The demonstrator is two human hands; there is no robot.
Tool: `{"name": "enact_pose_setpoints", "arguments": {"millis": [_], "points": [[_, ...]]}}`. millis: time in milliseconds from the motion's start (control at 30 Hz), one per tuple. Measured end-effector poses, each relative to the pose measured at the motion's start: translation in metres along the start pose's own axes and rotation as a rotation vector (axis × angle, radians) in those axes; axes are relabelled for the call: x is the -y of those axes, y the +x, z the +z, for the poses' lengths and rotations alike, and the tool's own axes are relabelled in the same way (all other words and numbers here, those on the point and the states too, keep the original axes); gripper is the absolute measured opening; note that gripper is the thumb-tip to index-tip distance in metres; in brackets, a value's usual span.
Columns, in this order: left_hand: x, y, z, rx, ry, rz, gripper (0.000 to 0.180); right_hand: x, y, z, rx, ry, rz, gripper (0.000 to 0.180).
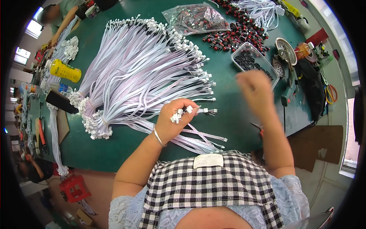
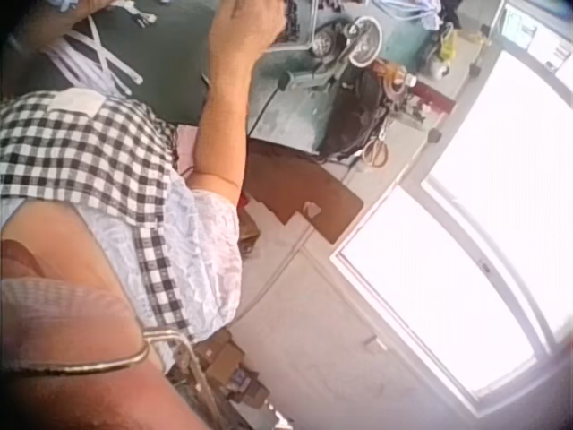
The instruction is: The person repeatedly picks up small black plastic components from a container and attaches them to the ends of white and pink striped cables. The person handles the cables and components by hand, inserting the black pieces into the cable tips and placing the finished items on the table.
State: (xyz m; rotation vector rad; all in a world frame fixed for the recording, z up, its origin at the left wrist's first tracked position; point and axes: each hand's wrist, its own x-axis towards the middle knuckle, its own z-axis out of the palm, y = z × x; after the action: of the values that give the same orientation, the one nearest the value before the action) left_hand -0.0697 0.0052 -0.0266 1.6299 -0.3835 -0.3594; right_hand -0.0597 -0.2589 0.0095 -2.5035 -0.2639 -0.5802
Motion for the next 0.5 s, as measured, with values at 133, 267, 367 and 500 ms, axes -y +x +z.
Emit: {"name": "enact_pose_setpoints", "arguments": {"millis": [133,267,367,500], "points": [[-0.004,0.002,0.001,0.023,-0.069,-0.014,0.013,-0.070,0.026,-0.030,0.210,-0.598,0.160,0.020],[-0.002,0.002,0.001,0.012,-0.116,-0.037,0.013,-0.084,0.026,-0.023,0.359,-0.680,0.191,0.017],[-0.002,0.002,0.001,0.002,-0.145,-0.054,0.013,-0.094,0.025,-0.015,0.356,-0.592,0.160,0.014],[-0.004,0.002,0.000,0.014,-0.106,-0.094,0.013,-0.104,0.023,-0.015,0.302,-0.417,0.136,0.011]]}}
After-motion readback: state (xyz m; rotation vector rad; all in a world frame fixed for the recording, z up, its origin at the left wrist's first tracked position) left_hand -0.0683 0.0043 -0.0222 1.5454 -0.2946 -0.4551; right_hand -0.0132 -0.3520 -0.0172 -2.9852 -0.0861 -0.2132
